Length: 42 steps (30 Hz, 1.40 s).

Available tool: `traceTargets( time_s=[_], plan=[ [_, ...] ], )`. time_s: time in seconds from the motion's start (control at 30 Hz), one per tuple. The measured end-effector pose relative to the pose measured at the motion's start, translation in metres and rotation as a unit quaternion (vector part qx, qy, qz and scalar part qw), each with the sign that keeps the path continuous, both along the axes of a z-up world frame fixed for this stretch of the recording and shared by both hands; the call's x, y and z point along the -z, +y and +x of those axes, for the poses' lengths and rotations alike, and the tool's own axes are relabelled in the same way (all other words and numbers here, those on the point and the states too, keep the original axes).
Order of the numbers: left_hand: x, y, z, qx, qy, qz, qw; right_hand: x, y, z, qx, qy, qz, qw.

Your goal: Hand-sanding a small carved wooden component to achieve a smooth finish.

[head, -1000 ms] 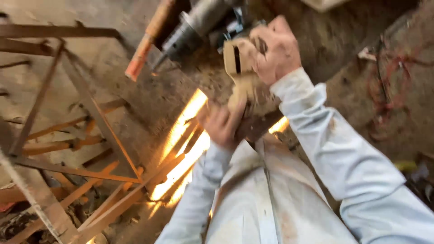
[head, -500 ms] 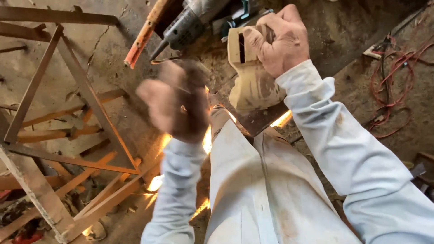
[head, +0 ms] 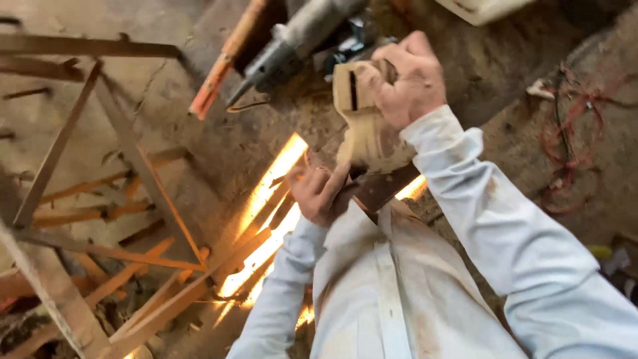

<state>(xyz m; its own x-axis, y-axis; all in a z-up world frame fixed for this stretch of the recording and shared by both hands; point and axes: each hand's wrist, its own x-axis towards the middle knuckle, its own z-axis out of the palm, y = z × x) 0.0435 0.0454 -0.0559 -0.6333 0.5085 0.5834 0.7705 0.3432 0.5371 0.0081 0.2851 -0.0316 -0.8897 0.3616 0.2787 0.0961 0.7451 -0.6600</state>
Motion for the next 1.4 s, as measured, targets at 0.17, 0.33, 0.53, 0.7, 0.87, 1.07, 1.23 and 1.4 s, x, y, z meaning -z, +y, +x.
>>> traceTargets(
  time_s=[0.17,0.33,0.53,0.7,0.87,1.07,1.23,1.4],
  plan=[
    [-0.02,0.029,-0.021,0.002,0.036,0.023,0.999,-0.003,-0.003,0.0,-0.023,0.013,0.036,0.999],
    [0.008,0.002,-0.008,-0.012,0.049,0.009,0.999,-0.005,-0.002,-0.003,-0.014,-0.001,0.034,0.999],
    [0.005,0.004,-0.007,0.019,0.04,0.038,0.998,-0.003,-0.004,0.0,-0.022,-0.012,0.029,0.999],
    [-0.016,0.009,-0.008,0.004,0.006,-0.021,1.0,-0.001,-0.005,0.002,-0.009,-0.016,0.005,1.0],
    [-0.024,0.021,-0.018,-0.021,-0.056,-0.075,0.995,0.001,-0.001,-0.001,-0.007,-0.009,0.004,1.0],
    [-0.052,0.036,-0.049,0.023,-0.096,-0.034,0.995,-0.001,-0.005,-0.003,-0.01,0.011,-0.011,1.0],
    [-0.04,0.01,-0.032,0.015,-0.164,-0.127,0.978,0.004,-0.008,-0.008,0.004,0.036,-0.011,0.999],
    [-0.039,0.027,-0.054,0.033,-0.119,-0.065,0.99,0.006,-0.007,-0.001,-0.006,0.03,-0.01,0.999]
  ],
)
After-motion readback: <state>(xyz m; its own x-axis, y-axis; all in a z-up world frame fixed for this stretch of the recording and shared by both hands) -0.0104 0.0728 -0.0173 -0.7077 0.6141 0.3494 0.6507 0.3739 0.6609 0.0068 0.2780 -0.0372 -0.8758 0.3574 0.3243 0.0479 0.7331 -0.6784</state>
